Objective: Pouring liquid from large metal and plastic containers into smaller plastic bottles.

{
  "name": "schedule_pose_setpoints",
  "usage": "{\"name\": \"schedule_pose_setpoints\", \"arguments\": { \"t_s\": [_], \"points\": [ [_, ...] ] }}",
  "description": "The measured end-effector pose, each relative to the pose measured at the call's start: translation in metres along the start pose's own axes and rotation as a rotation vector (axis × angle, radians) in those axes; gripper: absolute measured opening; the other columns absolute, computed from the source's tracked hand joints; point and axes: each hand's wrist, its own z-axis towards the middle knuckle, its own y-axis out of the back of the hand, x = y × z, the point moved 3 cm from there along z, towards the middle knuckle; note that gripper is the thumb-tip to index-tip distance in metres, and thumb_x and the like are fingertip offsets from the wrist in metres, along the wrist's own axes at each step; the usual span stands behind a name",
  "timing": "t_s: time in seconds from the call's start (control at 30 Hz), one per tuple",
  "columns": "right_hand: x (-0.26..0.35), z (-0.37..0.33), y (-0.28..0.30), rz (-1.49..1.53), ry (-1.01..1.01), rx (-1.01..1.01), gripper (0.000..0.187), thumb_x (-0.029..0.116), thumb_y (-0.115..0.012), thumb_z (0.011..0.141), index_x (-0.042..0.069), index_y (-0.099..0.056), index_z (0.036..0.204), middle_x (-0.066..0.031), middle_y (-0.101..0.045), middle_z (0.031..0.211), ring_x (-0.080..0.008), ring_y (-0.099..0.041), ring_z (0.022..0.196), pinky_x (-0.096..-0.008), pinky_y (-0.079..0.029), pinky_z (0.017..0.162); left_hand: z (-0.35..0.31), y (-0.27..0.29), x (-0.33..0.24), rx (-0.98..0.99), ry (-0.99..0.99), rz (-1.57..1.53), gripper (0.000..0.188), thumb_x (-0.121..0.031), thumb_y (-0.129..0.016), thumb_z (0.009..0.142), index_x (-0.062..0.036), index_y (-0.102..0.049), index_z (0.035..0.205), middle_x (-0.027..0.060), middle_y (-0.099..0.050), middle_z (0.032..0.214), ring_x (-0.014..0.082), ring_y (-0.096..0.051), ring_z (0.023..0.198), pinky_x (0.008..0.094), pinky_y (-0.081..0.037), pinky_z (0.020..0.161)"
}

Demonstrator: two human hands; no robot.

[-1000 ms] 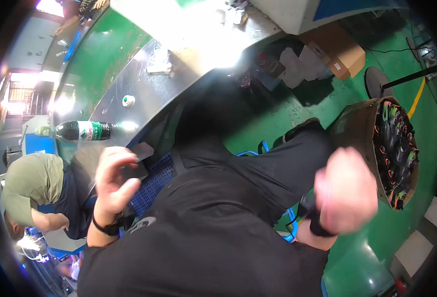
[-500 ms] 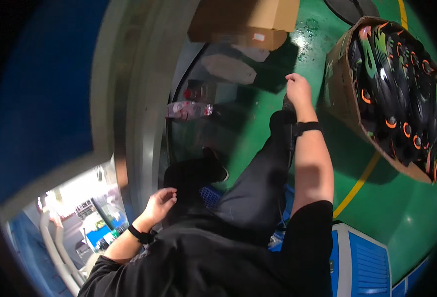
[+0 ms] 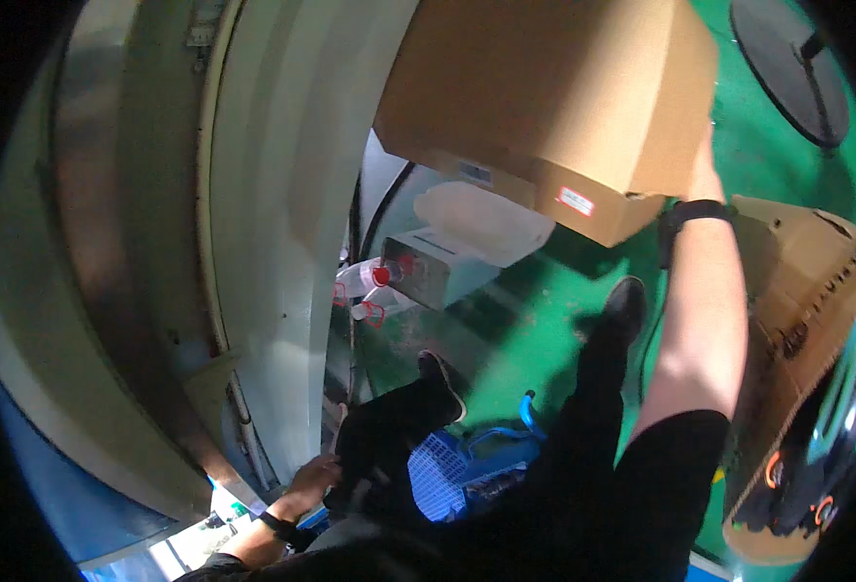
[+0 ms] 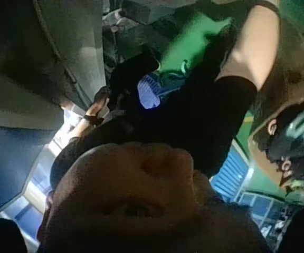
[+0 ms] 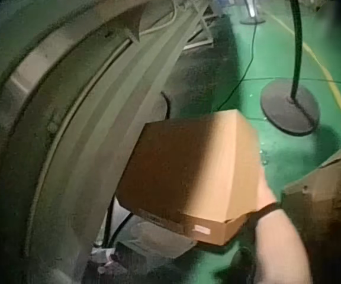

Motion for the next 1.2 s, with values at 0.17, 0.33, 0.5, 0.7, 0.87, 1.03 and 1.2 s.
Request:
{"name": "schedule_pose_setpoints", "arguments": {
  "t_s": [0.17,0.33,0.5,0.7,0.87,1.03,1.2],
  "points": [
    [-0.019,-0.002,-0.023,0.164,-0.216,-0.060,0.047,0.037,-0.048,0.101,0.004,-0.054,0.134,-0.0229,-0.061,0.130,-0.0360,-0.059,0.121,-0.0408,-0.047,0.101,0.000,-0.012,0.008,-0.004,0.072,0.135,0.044,-0.020,-0.058,0.095,0.0016,-0.053,0.133,0.0118,-0.067,0.116,0.0231,-0.067,0.100,0.0326,-0.053,0.090],
    [-0.031,0.014,-0.030,0.172,-0.183,-0.010,0.048,0.038,-0.047,0.101,0.005,-0.053,0.135,-0.0225,-0.060,0.131,-0.0351,-0.059,0.121,-0.0406,-0.046,0.102,0.000,-0.017,-0.011,0.089,-0.103,0.160,0.042,-0.023,-0.054,0.097,0.0024,-0.055,0.131,0.0136,-0.066,0.105,0.0229,-0.065,0.095,0.0314,-0.051,0.085],
    [-0.050,0.025,-0.031,0.165,-0.165,0.028,0.048,0.039,-0.046,0.101,0.006,-0.053,0.136,-0.0221,-0.060,0.131,-0.0342,-0.059,0.121,-0.0405,-0.046,0.102,0.004,-0.019,-0.014,0.121,-0.186,0.248,0.042,-0.022,-0.054,0.097,0.0040,-0.054,0.130,0.0123,-0.066,0.102,0.0218,-0.064,0.093,0.0314,-0.051,0.084],
    [-0.073,0.036,-0.012,0.138,-0.148,0.050,0.049,0.040,-0.045,0.102,0.007,-0.052,0.138,-0.0215,-0.060,0.132,-0.0330,-0.059,0.121,-0.0403,-0.046,0.102,0.007,-0.026,0.011,0.047,-0.043,-0.077,0.031,-0.009,-0.056,0.094,0.0021,-0.059,0.124,0.0115,-0.067,0.103,0.0221,-0.065,0.098,0.0320,-0.052,0.088],
    [-0.083,0.048,0.007,0.116,-0.115,0.063,0.049,0.041,-0.045,0.103,0.008,-0.052,0.139,-0.0211,-0.059,0.133,-0.0321,-0.058,0.121,-0.0401,-0.046,0.102,0.005,-0.028,-0.001,0.081,-0.146,-0.233,0.030,0.004,-0.054,0.090,-0.0009,-0.062,0.118,0.0087,-0.067,0.103,0.0235,-0.066,0.099,0.0333,-0.053,0.092],
    [-0.092,0.056,0.015,0.095,-0.091,0.090,0.050,0.042,-0.044,0.103,0.009,-0.051,0.140,-0.0207,-0.059,0.134,-0.0311,-0.058,0.121,-0.0399,-0.045,0.102,0.015,-0.022,0.015,0.126,-0.204,0.110,0.035,-0.001,-0.054,0.096,-0.0002,-0.053,0.130,0.0095,-0.065,0.107,0.0219,-0.066,0.099,0.0300,-0.053,0.089],
    [-0.094,0.068,0.017,0.082,-0.052,0.125,0.050,0.043,-0.043,0.103,0.010,-0.051,0.141,-0.0202,-0.059,0.134,-0.0302,-0.058,0.121,-0.0398,-0.045,0.102,0.017,-0.029,-0.004,0.068,0.104,-0.402,0.041,-0.012,-0.059,0.097,0.0016,-0.049,0.134,0.0097,-0.064,0.107,0.0199,-0.065,0.097,0.0292,-0.052,0.084]
  ]
}}
